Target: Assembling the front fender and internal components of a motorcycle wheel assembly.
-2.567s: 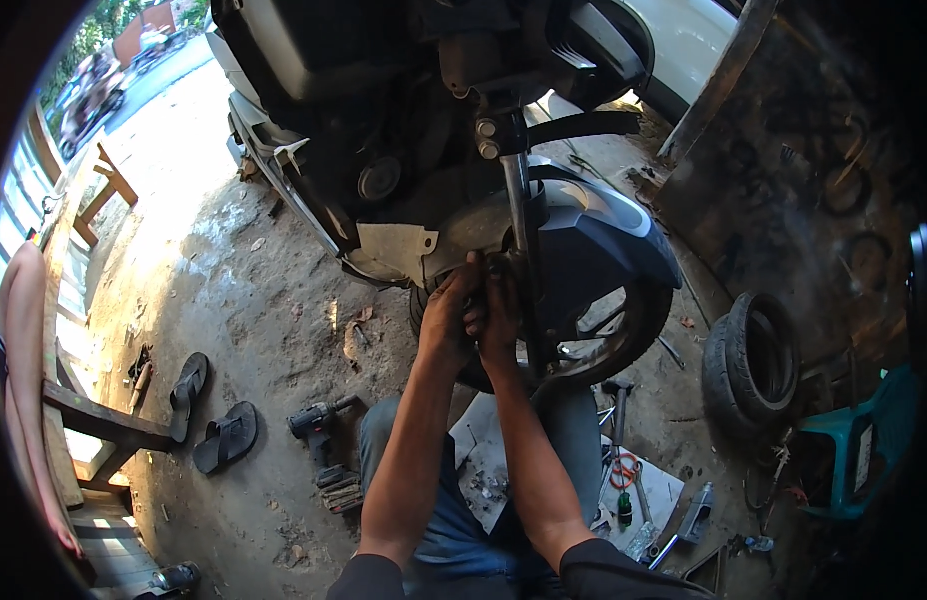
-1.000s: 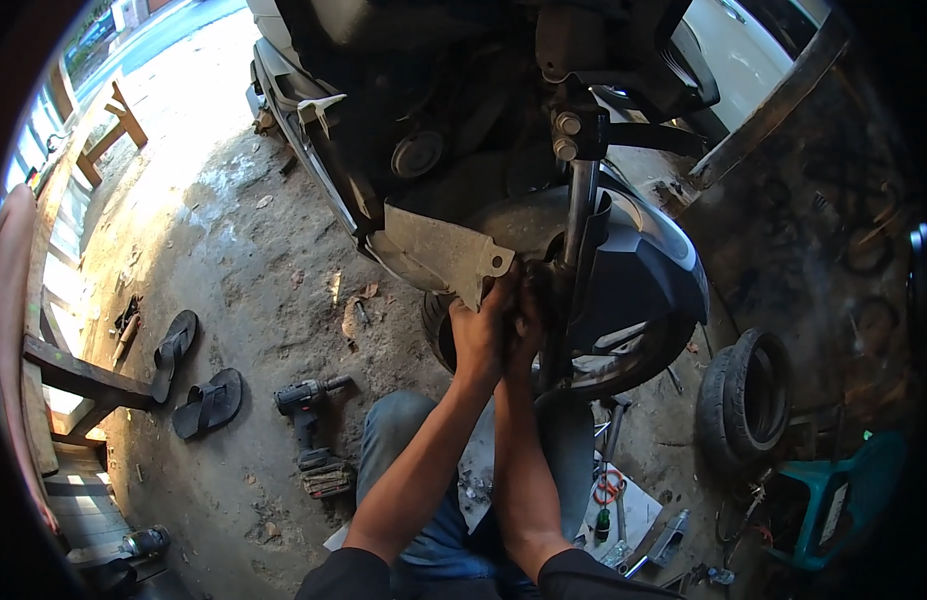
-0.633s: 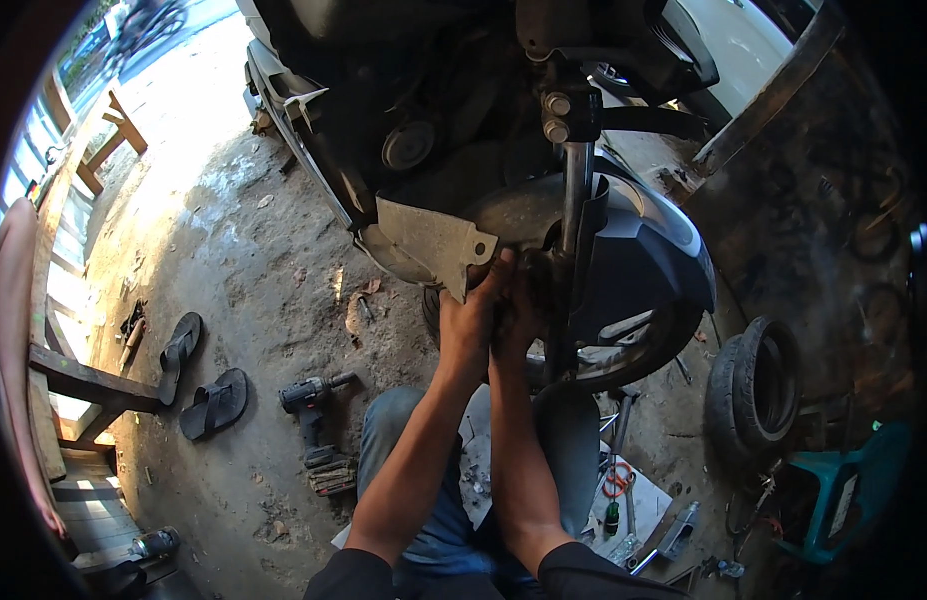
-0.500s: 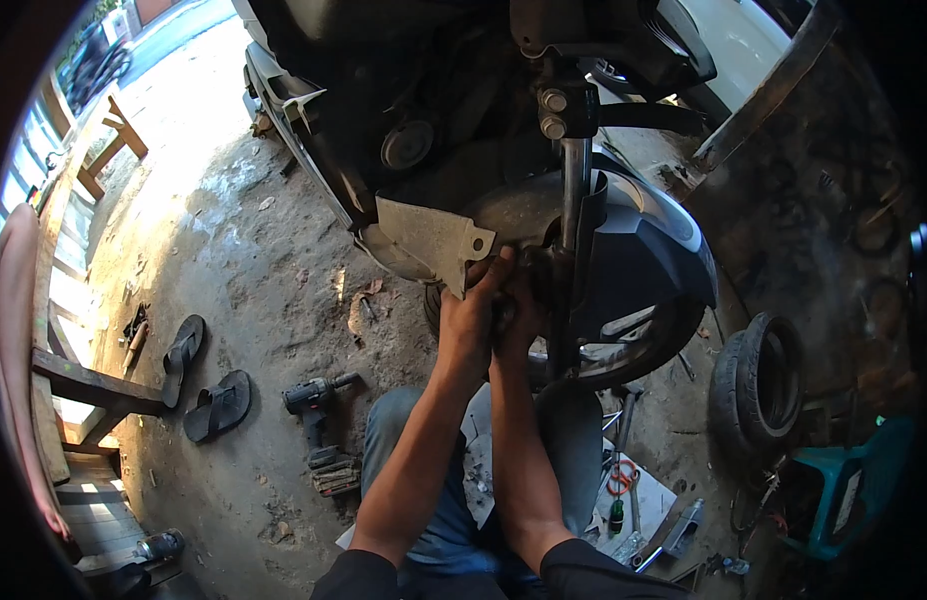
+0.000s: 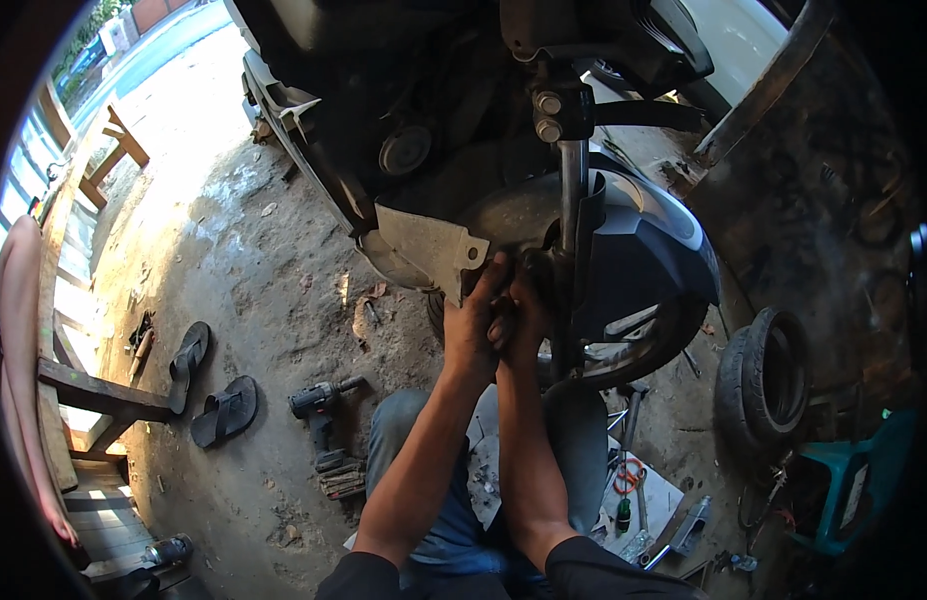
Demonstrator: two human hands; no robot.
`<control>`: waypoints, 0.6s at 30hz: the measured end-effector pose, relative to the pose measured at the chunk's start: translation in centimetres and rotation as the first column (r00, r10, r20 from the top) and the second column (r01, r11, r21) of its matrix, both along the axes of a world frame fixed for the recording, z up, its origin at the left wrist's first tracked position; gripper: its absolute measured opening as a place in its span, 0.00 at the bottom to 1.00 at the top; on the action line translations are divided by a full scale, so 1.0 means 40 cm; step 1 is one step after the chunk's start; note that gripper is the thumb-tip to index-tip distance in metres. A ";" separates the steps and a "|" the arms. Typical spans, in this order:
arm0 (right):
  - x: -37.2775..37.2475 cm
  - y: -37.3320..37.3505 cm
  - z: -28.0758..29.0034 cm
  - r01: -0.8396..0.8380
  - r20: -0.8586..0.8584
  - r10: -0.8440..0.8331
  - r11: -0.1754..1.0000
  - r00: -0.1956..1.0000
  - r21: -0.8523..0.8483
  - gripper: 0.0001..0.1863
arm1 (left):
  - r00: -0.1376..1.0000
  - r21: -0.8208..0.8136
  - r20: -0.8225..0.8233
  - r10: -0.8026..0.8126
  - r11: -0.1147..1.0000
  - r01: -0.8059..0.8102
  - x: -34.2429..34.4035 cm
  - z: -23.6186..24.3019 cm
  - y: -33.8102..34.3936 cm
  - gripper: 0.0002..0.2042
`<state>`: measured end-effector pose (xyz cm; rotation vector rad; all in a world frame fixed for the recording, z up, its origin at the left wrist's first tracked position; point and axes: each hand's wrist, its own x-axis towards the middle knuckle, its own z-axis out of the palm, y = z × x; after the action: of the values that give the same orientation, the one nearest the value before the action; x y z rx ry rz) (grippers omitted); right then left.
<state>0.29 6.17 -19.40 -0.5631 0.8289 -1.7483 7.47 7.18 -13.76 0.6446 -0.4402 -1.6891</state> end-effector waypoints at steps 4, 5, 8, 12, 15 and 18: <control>-0.011 -0.012 -0.019 -0.087 0.185 0.084 0.996 0.979 0.009 0.06 | 0.999 0.035 -0.032 -0.027 0.999 0.028 0.003 -0.005 -0.004 0.09; -0.017 -0.017 -0.036 -0.102 0.191 0.093 0.994 0.977 0.035 0.06 | 0.999 0.017 -0.022 -0.032 0.999 0.033 0.004 -0.001 -0.004 0.08; -0.003 -0.010 -0.009 -0.079 0.155 0.068 0.995 0.986 0.064 0.05 | 1.000 -0.006 0.027 -0.002 1.000 0.002 0.003 -0.014 -0.005 0.08; -0.022 -0.005 -0.012 -0.038 -0.011 0.039 0.996 0.999 0.075 0.05 | 0.986 0.075 0.122 0.118 0.989 -0.128 -0.031 0.003 -0.001 0.09; 0.001 -0.005 0.009 0.005 0.008 -0.006 0.998 1.000 0.066 0.05 | 0.978 0.040 0.125 0.166 0.984 -0.172 -0.030 -0.011 -0.006 0.10; 0.016 -0.009 0.014 0.086 -0.093 -0.080 0.994 0.992 0.065 0.06 | 0.976 0.014 0.164 0.142 0.989 -0.146 -0.022 -0.017 -0.006 0.10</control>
<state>0.92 5.82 -18.82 -0.5723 0.9847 -1.7731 6.60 6.93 -14.44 0.8182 -0.4765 -1.5124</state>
